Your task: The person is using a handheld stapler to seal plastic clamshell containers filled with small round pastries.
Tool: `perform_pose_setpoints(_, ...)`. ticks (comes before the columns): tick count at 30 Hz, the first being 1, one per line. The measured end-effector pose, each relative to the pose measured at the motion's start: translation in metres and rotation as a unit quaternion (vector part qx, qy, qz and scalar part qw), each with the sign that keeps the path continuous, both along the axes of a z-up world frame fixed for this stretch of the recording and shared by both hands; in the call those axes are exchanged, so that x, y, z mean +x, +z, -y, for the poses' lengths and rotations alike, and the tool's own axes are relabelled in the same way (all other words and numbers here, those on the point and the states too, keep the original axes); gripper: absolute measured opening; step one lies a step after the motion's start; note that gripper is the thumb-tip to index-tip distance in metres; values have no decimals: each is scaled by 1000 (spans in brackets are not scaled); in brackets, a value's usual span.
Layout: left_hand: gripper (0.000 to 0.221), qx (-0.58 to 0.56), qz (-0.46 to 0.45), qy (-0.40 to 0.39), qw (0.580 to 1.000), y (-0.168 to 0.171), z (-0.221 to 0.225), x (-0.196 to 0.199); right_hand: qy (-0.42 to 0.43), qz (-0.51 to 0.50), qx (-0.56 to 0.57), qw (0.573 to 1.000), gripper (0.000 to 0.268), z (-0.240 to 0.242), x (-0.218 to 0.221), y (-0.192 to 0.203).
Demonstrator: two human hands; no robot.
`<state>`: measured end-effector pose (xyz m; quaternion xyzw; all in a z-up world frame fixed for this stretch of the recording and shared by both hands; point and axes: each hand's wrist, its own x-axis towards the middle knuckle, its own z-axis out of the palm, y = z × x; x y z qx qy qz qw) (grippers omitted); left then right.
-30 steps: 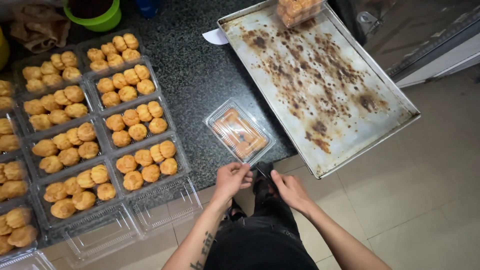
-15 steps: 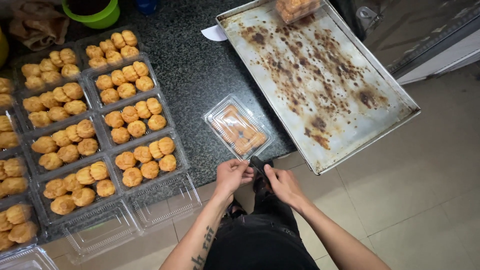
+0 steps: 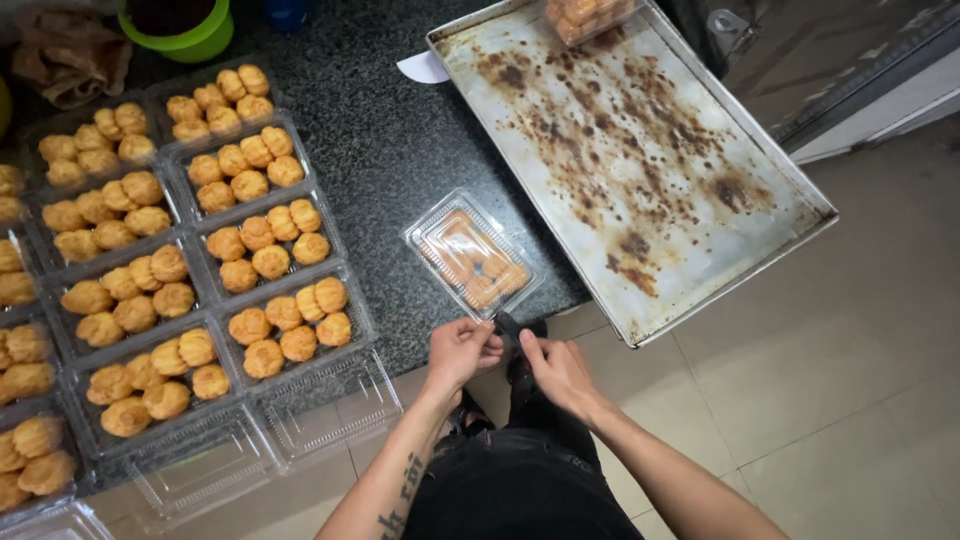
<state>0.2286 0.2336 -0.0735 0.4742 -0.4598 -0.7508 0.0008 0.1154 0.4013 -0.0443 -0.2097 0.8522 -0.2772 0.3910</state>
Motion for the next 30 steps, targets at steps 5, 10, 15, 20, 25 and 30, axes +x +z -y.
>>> perform_pose_setpoints(5,31,-11,20,-67,997,-7,18,5,22,42,6,999,80,-20,-1,13)
perform_pose_setpoints(10,32,-13,83,-197,977,6,82,12,-69,116,-10,991,81,-56,-23,-2)
perform_pose_setpoints(15,35,-556,350,-402,637,11,156,-11,-87,63,19,994,94,-46,-23,33)
perform_pose_setpoints(20,39,-721,128,-278,622,64,93,-61,-141,113,-29,983,89,-53,-30,-7)
perform_pose_setpoints(25,53,-706,18,-303,640,28,51,-69,-144,122,-36,981,92,-50,-31,-6)
perform_pose_setpoints(30,43,-630,-7,-423,651,20,60,-66,-68,50,15,996,93,-52,-28,15)
